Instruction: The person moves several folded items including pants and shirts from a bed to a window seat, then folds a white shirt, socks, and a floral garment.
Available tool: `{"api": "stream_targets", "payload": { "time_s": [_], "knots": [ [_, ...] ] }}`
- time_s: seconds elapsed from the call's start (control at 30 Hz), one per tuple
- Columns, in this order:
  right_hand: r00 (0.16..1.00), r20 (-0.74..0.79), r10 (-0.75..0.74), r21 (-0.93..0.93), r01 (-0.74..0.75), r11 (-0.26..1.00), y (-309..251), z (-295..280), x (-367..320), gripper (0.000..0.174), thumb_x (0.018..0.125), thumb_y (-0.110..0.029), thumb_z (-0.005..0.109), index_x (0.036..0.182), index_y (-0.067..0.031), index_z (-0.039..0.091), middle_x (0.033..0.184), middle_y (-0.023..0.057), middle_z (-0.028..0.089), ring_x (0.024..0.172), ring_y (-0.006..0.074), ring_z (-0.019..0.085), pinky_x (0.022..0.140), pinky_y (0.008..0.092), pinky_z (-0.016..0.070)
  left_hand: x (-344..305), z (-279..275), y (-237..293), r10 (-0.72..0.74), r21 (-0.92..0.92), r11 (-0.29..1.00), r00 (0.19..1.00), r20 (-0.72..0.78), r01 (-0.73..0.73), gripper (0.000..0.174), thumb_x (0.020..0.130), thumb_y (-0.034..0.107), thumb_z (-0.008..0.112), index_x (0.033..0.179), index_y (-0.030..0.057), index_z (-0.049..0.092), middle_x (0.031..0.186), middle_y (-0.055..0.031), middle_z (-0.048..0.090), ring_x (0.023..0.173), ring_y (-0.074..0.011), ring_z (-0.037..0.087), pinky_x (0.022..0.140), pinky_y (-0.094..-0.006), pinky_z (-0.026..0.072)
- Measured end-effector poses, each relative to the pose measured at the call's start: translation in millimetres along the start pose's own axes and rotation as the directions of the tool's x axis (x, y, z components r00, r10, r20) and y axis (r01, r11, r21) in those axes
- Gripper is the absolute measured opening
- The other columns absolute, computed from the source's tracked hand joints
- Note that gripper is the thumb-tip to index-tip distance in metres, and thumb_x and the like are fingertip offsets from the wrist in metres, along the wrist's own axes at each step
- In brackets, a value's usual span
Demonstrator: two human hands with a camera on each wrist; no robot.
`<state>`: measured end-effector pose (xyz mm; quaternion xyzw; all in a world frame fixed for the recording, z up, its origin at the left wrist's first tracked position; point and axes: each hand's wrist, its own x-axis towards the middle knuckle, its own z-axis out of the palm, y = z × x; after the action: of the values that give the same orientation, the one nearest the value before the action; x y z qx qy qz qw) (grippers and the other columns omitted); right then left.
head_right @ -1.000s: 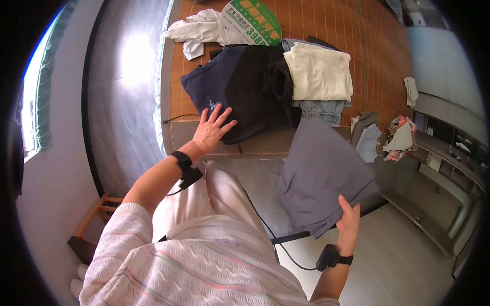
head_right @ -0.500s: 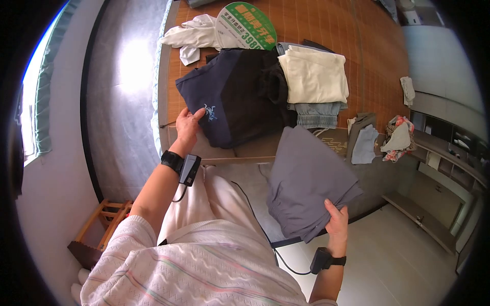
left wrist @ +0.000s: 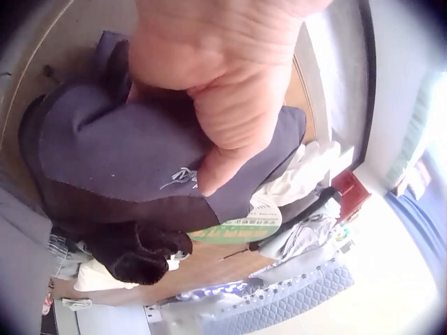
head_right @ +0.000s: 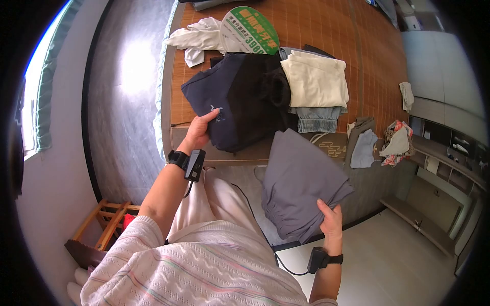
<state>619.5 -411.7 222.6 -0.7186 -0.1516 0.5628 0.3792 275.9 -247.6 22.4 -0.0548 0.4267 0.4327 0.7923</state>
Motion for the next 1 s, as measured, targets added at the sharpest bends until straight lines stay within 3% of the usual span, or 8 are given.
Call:
{"api": "stream_targets", "payload": {
  "time_s": [0.13,0.2,0.33,0.47,0.67,0.83,0.9,1.0],
  "knots": [
    [1.0,-0.018,0.0,-0.029,0.0,1.0,0,4,0,0.039,0.078,0.001,0.061,0.114,0.0089,0.048,0.11,0.0138,0.057,0.096,0.0221,0.057,0.087,0.0337,0.0453,-5,24,4,0.028,-0.003,1.0,0.999,0.039,-0.028,0.034,0.077,0.01,0.067,0.108,0.0009,0.056,0.1,-0.0084,0.063,0.087,-0.0184,0.062,0.081,-0.0317,0.05],
    [1.0,-0.003,-0.005,-0.031,0.005,1.0,-2,6,0,0.039,0.078,0.0,0.061,0.114,0.0092,0.048,0.109,0.0141,0.057,0.096,0.0223,0.057,0.087,0.0337,0.0455,-19,49,9,0.248,0.111,0.963,0.968,-0.025,-0.244,0.029,0.076,0.008,0.067,0.101,-0.0025,0.058,0.092,-0.0095,0.063,0.079,-0.0176,0.062,0.073,-0.03,0.0503],
    [0.999,0.037,0.014,-0.038,-0.013,0.999,-9,5,-4,0.041,0.079,-0.004,0.061,0.115,0.0097,0.046,0.109,0.0143,0.056,0.096,0.0227,0.057,0.087,0.0337,0.0458,-54,93,42,0.346,0.148,0.924,0.935,0.074,-0.354,0.026,0.072,0.004,0.067,0.096,-0.0036,0.06,0.089,-0.0096,0.065,0.074,-0.0167,0.063,0.068,-0.0287,0.0506],
    [1.0,-0.028,-0.01,-0.087,0.007,0.996,-8,3,-5,0.045,0.079,-0.007,0.062,0.117,0.0101,0.044,0.11,0.0141,0.056,0.096,0.0229,0.056,0.087,0.0343,0.0458,-110,114,109,0.363,0.243,0.889,0.921,0.138,-0.387,0.021,0.072,0.004,0.066,0.091,-0.003,0.062,0.082,-0.0103,0.066,0.067,-0.0177,0.064,0.062,-0.0291,0.053],
    [0.995,0.1,-0.012,0.002,0.012,1.0,-8,11,-3,0.048,0.081,-0.001,0.057,0.124,0.0054,0.038,0.117,0.0136,0.052,0.104,0.0243,0.054,0.091,0.0376,0.0442,-198,128,178,0.381,0.233,0.88,0.907,0.176,-0.415,0.013,0.076,0.001,0.06,0.087,-0.0049,0.063,0.076,-0.0136,0.065,0.063,-0.0184,0.066,0.058,-0.0263,0.0551],
    [0.993,0.094,-0.076,-0.008,0.077,0.997,-1,11,2,0.048,0.081,-0.001,0.057,0.125,0.0057,0.038,0.119,0.0146,0.051,0.105,0.0251,0.053,0.091,0.0386,0.0439,-197,158,143,0.374,0.326,0.812,0.86,0.347,-0.484,0.015,0.073,0.005,0.062,0.085,-0.0041,0.062,0.073,-0.0123,0.064,0.057,-0.0178,0.064,0.054,-0.0267,0.0529],
    [0.992,0.101,-0.081,-0.011,0.083,0.997,-4,14,-2,0.048,0.081,-0.001,0.058,0.124,0.0056,0.039,0.119,0.0148,0.051,0.105,0.0253,0.053,0.091,0.0387,0.0439,-175,173,108,0.293,0.45,0.798,0.91,0.293,-0.401,0.019,0.069,0.008,0.062,0.082,-0.0061,0.06,0.07,-0.0105,0.062,0.062,-0.021,0.063,0.058,-0.0312,0.0512],
    [0.994,0.066,-0.086,-0.039,0.088,0.995,-4,13,-10,0.048,0.08,-0.002,0.059,0.123,0.0054,0.04,0.119,0.0149,0.051,0.105,0.0255,0.054,0.091,0.0387,0.0437,-100,178,37,0.465,0.588,0.585,0.825,0.321,-0.559,0.028,0.066,0.012,0.06,0.084,-0.0085,0.058,0.076,-0.02,0.063,0.079,-0.0341,0.062,0.072,-0.0386,0.0481]
  ]
}}
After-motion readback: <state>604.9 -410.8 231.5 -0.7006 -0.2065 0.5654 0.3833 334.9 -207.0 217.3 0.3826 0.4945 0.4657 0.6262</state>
